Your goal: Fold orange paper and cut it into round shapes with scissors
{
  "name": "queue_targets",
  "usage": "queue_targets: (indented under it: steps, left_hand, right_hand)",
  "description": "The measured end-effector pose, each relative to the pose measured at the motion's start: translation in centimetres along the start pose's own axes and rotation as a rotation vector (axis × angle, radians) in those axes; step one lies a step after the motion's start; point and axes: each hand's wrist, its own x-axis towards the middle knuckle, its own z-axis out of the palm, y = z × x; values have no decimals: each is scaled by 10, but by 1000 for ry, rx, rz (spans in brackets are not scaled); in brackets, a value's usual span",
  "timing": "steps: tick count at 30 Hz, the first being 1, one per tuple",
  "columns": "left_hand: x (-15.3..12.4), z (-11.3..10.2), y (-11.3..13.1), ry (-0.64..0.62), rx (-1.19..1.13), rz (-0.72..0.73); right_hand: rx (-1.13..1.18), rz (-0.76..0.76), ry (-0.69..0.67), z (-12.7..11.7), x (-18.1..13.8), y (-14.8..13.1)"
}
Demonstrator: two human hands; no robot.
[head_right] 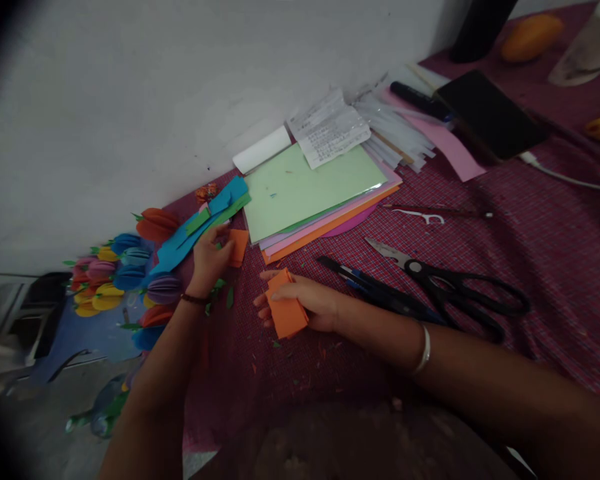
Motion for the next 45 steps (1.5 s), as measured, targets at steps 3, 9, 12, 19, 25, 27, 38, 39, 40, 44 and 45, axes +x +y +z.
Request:
queue_targets:
  steps: [3, 9, 12, 19, 25, 27, 38, 39, 40, 44, 45]
  left_hand:
    - [-5, -2, 8, -21, 92, -8]
    - [-24, -12, 36, -39, 383, -31]
    - [-25, -11, 35, -98, 361, -80]
    - [-20, -5, 24, -71, 193, -103]
    - [-35, -5, 34, -35, 374, -20]
    - [-38, -6, 34, -25, 356, 45]
    - [-66, -73, 107, -702, -441, 205]
    - [-72, -69, 116, -702, -382, 240]
    - [-77, -62, 122, -657, -325, 262]
    - [-86, -36, 127, -517, -348, 308]
    - [-85, -33, 124, -479, -395, 323]
  right_hand:
    - [-13, 4, 27, 0, 0, -1]
    - [-33, -28, 65, 2, 1, -3]
    - [-48, -33, 77, 3, 0, -3]
    - [-65, -43, 72, 2, 0, -4]
    - [9, -50, 85, -1, 3, -3]
    - [18, -39, 82, -2, 3, -3]
    - [9, 46, 42, 5, 3, 0]
    - [8, 55, 38, 6, 3, 1]
    - [5, 58, 34, 6, 3, 3]
    - [-1, 34, -29, 2, 1, 7]
    - [4, 25, -59, 0, 0, 8]
